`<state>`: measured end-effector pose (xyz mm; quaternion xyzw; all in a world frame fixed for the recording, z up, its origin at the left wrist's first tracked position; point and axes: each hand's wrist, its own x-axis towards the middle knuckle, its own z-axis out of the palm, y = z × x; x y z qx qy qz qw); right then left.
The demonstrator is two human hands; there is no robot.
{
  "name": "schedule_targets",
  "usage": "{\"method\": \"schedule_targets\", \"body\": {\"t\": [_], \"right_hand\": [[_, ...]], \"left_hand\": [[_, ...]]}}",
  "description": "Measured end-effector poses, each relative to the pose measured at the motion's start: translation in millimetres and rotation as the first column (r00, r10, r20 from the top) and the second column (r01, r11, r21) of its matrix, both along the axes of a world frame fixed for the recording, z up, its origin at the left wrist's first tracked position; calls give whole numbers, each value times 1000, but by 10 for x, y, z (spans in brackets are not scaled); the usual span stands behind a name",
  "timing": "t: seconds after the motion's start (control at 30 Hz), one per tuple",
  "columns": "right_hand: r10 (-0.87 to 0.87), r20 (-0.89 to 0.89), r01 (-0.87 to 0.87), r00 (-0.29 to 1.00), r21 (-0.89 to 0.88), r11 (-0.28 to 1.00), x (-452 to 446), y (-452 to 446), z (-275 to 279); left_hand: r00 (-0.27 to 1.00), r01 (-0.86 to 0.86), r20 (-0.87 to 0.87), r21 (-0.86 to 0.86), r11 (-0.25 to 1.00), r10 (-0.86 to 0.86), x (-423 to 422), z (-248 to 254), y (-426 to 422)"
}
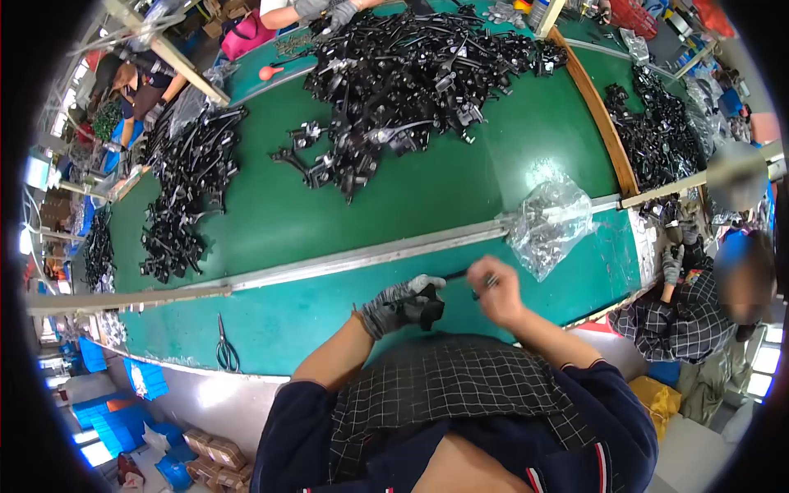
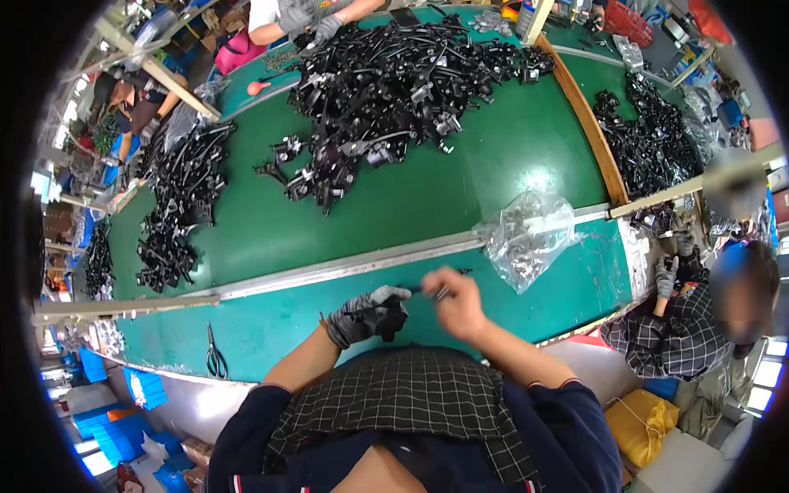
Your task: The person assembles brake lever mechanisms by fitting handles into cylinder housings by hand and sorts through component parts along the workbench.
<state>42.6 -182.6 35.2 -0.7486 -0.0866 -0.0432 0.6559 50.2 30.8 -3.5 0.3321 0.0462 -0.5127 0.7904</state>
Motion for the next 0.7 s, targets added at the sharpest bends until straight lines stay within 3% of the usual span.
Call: {"method": "schedule_targets", "body": {"t": [0.07,0.1,0.17,0.2,0.27,0.3,0.37,0.43,0.47,0.57,0.6,0.7], "right_hand": [[-37,-401,153,915,259,954,41,-11,228],[-34,-403,150,915,260,954,84,-7,217],[-176,-7,175,984,-49,983,101,8,143],[-176,-16,175,984,-53,983,64,1,188],[-138,-337,206,931,175,963,-18,-34,332],[-150,-403,259,903,231,938,-15,-40,349],[-137,-551,345,823,295,891,-32,-41,391],[-118,-624,387,772,315,866,-97,1,409],[-90,-634,375,768,331,866,-117,14,404],[-46,-635,349,771,362,864,-126,16,396],[-3,-669,319,743,351,881,-171,24,355],[34,-728,299,685,324,898,-292,-21,218]], "left_hand": [[998,-44,-43,21,999,44,-116,101,67],[999,-35,32,65,997,33,-169,112,79],[986,-16,169,155,988,-11,-281,125,112],[987,-14,160,154,988,-11,-310,163,134],[963,47,250,201,978,-98,-337,217,180],[951,81,273,224,971,-143,-382,236,189],[962,123,232,94,988,-142,-300,257,164],[939,-50,343,80,996,20,-245,461,69],[944,-42,329,83,996,12,-259,500,70],[989,148,-22,-47,988,-149,-196,582,3],[987,160,-23,-53,986,-161,-197,615,-20],[909,196,315,252,948,-272,-250,709,-64]]}}
